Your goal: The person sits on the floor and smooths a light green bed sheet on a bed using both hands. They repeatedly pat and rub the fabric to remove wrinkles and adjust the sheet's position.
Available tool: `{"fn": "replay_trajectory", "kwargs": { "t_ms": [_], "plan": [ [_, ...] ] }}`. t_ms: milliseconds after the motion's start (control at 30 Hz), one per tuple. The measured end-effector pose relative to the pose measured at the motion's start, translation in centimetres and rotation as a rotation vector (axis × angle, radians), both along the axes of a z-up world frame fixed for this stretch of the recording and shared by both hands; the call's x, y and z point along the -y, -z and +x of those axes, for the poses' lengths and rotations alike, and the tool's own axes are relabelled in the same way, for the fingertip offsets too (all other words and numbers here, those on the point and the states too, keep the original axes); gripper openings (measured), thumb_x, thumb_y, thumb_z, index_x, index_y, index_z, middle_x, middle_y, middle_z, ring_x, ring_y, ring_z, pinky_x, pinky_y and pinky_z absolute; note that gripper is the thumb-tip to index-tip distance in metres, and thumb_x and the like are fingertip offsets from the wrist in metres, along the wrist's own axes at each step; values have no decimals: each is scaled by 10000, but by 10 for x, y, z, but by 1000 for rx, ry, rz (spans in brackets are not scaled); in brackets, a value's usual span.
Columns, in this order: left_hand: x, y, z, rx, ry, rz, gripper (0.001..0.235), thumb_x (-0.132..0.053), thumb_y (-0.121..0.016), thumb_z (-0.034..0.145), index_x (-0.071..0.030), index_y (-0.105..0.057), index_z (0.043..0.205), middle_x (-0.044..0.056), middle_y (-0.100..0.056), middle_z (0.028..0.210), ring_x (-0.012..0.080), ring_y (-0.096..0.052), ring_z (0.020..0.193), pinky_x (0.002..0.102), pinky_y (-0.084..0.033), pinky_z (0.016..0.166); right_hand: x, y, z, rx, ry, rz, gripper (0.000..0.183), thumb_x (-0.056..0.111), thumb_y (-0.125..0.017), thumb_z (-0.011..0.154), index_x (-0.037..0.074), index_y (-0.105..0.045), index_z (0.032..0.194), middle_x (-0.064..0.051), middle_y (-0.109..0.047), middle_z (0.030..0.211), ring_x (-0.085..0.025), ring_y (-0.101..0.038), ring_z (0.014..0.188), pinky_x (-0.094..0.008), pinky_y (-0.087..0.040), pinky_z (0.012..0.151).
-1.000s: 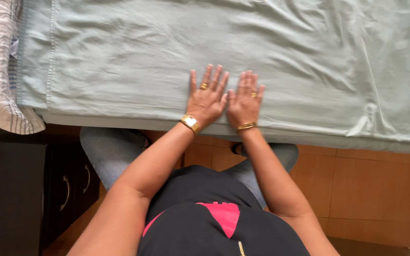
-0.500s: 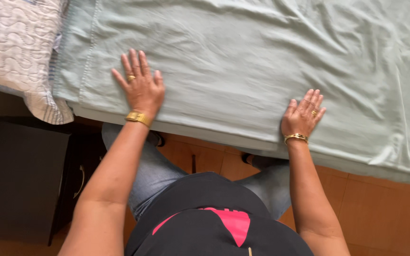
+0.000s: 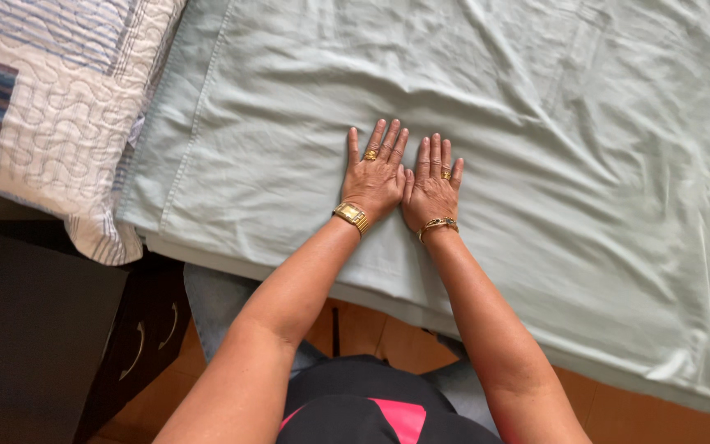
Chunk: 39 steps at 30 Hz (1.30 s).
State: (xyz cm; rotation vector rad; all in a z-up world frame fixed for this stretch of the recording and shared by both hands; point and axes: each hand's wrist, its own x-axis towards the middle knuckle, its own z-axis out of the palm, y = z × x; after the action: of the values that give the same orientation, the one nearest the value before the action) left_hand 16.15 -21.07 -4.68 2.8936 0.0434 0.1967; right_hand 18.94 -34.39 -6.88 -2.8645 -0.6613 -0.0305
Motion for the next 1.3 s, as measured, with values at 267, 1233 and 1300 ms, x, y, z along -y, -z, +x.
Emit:
{"fn": "replay_trajectory", "kwargs": {
  "t_ms": [267, 1233, 1300],
  "plan": [
    [-16, 4, 65, -74, -22, 17, 660, -321, -402, 1016, -171, -253, 1641, 39, -189, 1727, 248, -59, 1597, 669, 50, 1256, -20, 4, 69, -30, -18, -27, 694, 380, -426, 1076, 132, -157, 1665, -119, -121, 1736, -305, -81, 1602, -601, -48, 1267],
    [-277, -46, -38, 93, -346, 154, 637, -276, -439, 1042, -75, -347, 1640, 102, -296, 1691, 351, -271, 1520, 569, -261, 1167, 277, -70, 62, -122, 715, -60, 698, 409, -219, 1079, 22, -129, 1653, -157, -109, 1730, -293, -52, 1583, -543, -11, 1233],
    [-279, -43, -48, 99, -343, 149, 643, -286, -435, 1039, -76, -350, 1640, 94, -293, 1693, 352, -284, 1517, 552, -253, 1177, 310, -74, 29, -95, 751, -82, 704, 427, -216, 1084, 16, -158, 1652, -170, -141, 1723, -297, -78, 1573, -561, -37, 1210]
  ]
}}
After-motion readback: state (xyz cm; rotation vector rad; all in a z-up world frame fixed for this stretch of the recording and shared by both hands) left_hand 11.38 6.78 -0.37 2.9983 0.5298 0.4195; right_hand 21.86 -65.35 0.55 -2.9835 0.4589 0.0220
